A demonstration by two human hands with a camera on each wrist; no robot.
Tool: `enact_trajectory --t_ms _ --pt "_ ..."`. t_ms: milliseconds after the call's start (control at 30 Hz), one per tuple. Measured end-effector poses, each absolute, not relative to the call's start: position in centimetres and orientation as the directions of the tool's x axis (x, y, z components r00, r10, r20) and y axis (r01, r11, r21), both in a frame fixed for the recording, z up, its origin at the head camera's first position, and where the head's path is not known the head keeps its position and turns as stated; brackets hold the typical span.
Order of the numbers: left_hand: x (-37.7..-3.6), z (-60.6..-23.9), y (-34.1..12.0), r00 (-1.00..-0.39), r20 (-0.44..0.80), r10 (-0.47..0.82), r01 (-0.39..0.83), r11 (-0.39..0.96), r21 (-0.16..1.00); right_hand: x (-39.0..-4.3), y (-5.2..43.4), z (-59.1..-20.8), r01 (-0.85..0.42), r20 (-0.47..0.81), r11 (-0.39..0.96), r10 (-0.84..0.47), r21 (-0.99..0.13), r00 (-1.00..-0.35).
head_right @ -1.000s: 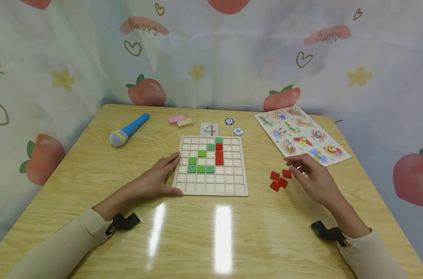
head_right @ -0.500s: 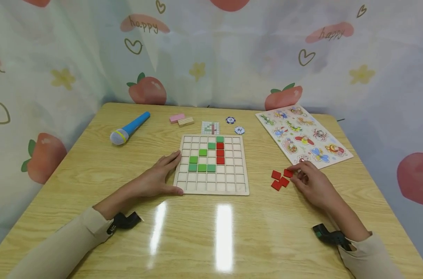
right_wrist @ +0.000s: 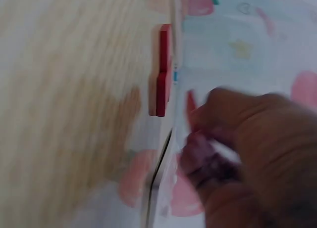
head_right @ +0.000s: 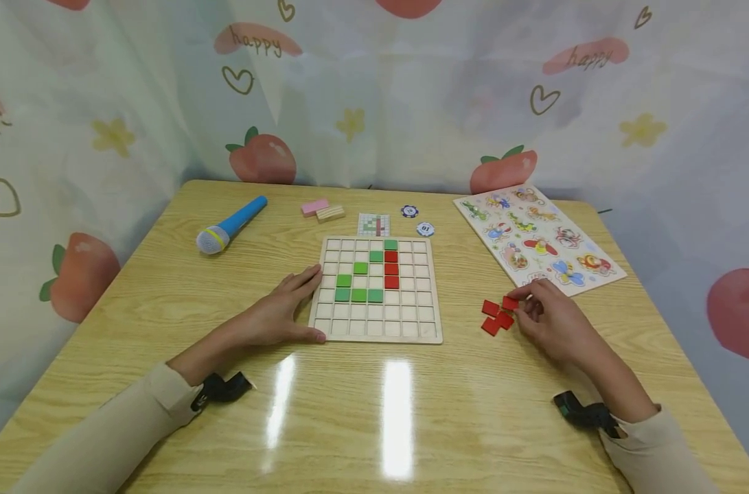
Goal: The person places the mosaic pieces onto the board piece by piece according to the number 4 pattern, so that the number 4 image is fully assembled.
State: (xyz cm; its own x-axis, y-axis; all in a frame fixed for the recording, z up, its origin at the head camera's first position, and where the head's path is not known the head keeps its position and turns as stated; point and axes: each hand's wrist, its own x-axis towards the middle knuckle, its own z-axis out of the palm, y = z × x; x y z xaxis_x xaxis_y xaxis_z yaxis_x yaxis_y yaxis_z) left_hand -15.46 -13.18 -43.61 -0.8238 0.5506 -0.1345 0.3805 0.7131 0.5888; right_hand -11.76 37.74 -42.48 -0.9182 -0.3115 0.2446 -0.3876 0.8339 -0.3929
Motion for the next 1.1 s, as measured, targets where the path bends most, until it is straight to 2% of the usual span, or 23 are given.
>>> enact_trajectory --t_ms 233,400,500,767,1100 --pt "-15.5 -43.7 -13.1 -0.829 -0.152 0.538 0.361 0.723 0.589 -13.0 31.4 -39.7 -0.543 0.22 0.744 -0.497 -0.39 -0.839" --pt "-15.6 -43.7 -13.2 -0.827 -0.148 0.542 0.364 0.718 0.593 -14.9 26.7 -38.8 -0.571 0.111 0.712 -0.582 -0.409 -0.805" --pt "-15.6 -43.7 -13.2 -0.824 -0.145 0.548 0.373 0.716 0.59 -15.9 24.5 -38.7 -0.557 0.04 0.715 -0.599 -0.423 -0.8" --pt "-15.7 -43.7 -12.9 -0.816 -0.142 0.56 0.379 0.705 0.6 -17.6 21.4 -39.6 -0.554 -0.018 0.701 -0.627 -0.449 -0.779" --pt "-15.6 -43.5 -13.1 -0.824 -0.154 0.546 0.367 0.72 0.589 -18.2 20.2 -40.0 -0.6 0.002 0.673 -0.665 -0.433 -0.747"
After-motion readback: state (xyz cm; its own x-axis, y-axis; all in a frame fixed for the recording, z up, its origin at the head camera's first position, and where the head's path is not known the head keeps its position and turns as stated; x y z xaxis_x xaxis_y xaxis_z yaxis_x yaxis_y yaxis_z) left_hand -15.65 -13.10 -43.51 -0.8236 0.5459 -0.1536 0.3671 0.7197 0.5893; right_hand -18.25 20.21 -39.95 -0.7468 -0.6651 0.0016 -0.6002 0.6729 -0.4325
